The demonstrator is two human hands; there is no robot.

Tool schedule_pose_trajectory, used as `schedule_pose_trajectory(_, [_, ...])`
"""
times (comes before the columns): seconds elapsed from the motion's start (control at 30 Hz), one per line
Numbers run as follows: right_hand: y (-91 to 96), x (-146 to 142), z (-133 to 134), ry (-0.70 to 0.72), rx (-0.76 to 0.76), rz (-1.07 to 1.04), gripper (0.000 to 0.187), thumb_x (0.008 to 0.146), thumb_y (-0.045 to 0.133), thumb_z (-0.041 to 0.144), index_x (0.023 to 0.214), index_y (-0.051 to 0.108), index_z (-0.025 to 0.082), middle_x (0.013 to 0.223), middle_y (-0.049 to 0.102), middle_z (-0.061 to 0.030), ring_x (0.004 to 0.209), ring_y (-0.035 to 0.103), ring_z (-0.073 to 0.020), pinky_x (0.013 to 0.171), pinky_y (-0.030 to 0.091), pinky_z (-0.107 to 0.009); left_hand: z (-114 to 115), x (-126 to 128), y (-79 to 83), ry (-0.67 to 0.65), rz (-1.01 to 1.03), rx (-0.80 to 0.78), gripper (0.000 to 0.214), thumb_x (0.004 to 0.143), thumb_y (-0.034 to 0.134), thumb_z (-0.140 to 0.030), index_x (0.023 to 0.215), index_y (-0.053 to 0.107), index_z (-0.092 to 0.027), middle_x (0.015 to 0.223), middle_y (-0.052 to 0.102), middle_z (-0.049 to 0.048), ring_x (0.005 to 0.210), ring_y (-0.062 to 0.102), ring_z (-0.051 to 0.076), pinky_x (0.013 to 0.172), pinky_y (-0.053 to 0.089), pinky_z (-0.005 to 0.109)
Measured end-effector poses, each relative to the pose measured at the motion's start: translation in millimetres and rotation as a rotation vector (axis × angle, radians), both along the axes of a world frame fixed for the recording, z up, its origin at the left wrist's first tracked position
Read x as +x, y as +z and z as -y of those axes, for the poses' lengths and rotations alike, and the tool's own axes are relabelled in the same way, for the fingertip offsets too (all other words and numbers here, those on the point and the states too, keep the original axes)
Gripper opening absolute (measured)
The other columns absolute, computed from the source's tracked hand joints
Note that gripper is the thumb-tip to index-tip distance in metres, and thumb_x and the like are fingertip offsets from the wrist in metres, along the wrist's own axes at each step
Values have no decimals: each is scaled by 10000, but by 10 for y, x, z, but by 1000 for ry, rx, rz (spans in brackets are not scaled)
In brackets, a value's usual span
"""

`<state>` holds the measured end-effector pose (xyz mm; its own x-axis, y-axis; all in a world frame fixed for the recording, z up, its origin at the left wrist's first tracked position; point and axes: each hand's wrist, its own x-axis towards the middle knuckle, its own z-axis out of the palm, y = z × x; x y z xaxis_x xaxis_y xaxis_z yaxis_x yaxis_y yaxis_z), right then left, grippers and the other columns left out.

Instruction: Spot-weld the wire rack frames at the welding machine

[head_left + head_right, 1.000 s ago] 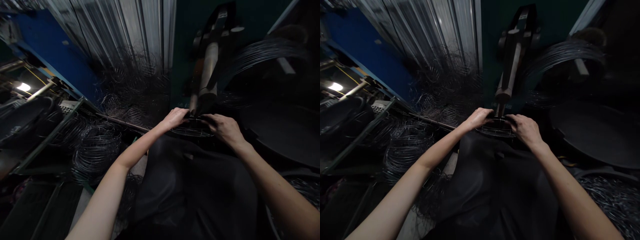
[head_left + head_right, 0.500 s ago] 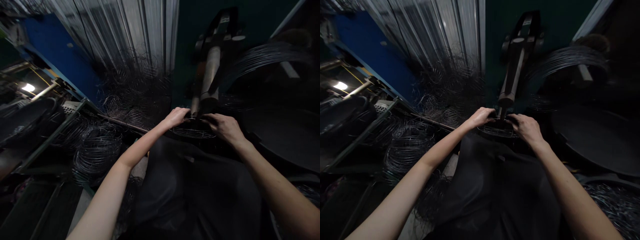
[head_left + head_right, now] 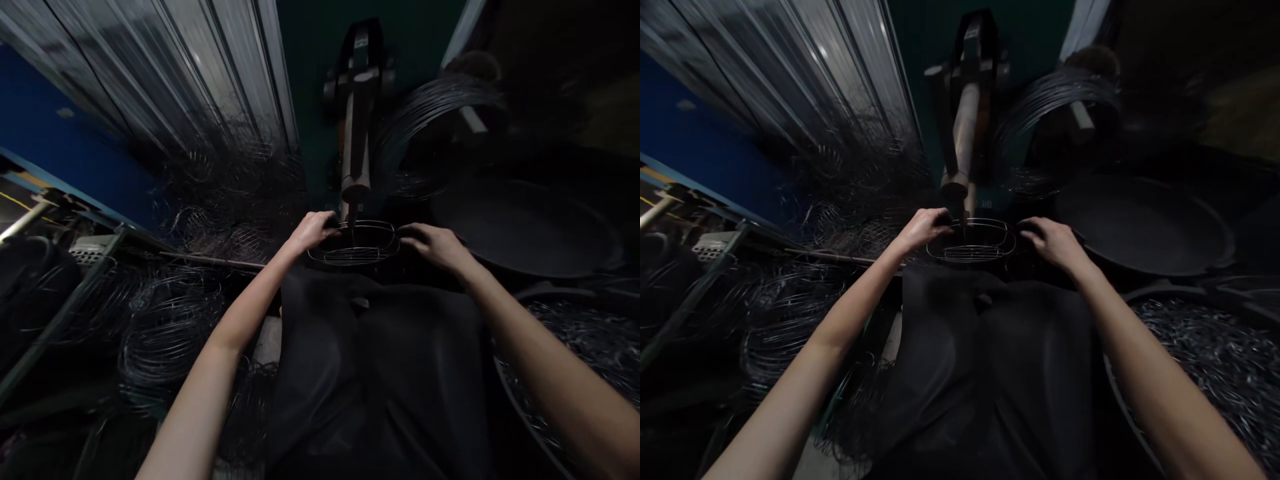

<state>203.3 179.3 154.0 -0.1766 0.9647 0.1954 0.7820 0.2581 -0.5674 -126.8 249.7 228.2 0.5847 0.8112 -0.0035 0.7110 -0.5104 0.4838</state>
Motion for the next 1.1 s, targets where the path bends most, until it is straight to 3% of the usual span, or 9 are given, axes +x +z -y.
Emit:
schedule_pose_trajectory(0.13, [162, -319, 39, 46, 16, 21, 309, 939, 483, 393, 1029, 744, 255, 989, 750, -63, 871, 702, -226, 834, 558, -360, 113, -165, 19, 46, 14, -33, 127, 877, 709, -211, 991, 690, -158, 993, 749, 46, 957, 682, 178, 855, 515, 269])
schedule_pose_trajectory(0.23, [359, -514, 104, 84, 36, 141, 320, 945, 460, 327, 1034, 748, 218, 969, 737, -88, 813, 690, -222, 742, 535, -333, 317, -212, 181, 101, -17, -26, 271, 851, 742, -203, 1107, 669, -151, 1087, 733, 80, 1036, 680, 197, 922, 519, 299])
schedule_pose_trajectory(0.33, [484, -672, 138, 90, 41, 292, 317, 957, 450, 309, 1033, 742, 212, 924, 717, -97, 740, 660, -219, 625, 469, -314, 507, -65, 409, 89, -51, 41, 356, 867, 729, -239, 1201, 645, -150, 1185, 702, 117, 1126, 660, 224, 968, 506, 312])
schedule_pose_trajectory(0.4, [523, -763, 142, 77, 36, 353, 305, 968, 444, 295, 1059, 724, 214, 909, 711, -99, 718, 649, -224, 591, 427, -312, 541, 93, 469, 56, -106, 43, 329, 893, 692, -230, 1206, 653, -136, 1194, 698, 134, 1152, 654, 239, 976, 497, 308])
schedule_pose_trajectory(0.57, [515, -831, 62, -31, 41, 287, 351, 940, 559, 348, 1244, 652, 199, 875, 733, -98, 724, 672, -263, 619, 456, -332, 374, 304, 215, 4, -150, 46, 247, 930, 605, -149, 1160, 684, -102, 1101, 732, 133, 1093, 680, 251, 889, 500, 291])
schedule_pose_trajectory(0.67, [482, -768, -51, 18, 13, 217, 367, 939, 574, 411, 1236, 683, 225, 976, 758, -93, 839, 710, -272, 726, 519, -360, 309, 276, 101, -2, -122, 52, 263, 919, 649, -168, 1170, 674, -93, 1090, 739, 129, 1069, 686, 238, 872, 495, 276])
schedule_pose_trajectory(0.93, [539, -768, -191, 105, -13, 142, 328, 908, 581, 415, 1129, 756, 246, 1034, 770, -78, 915, 731, -278, 792, 556, -377, 328, 216, 189, 39, -75, 20, 211, 911, 663, -164, 1111, 689, -102, 1086, 750, 124, 1015, 696, 226, 859, 502, 289])
schedule_pose_trajectory(1.1, [566, -757, -246, 107, -12, 160, 306, 908, 581, 397, 1107, 761, 251, 1032, 770, -74, 924, 733, -284, 795, 557, -388, 275, 213, 157, 50, -50, 3, 230, 894, 678, -149, 1113, 695, -80, 1080, 747, 125, 1011, 694, 223, 863, 493, 278])
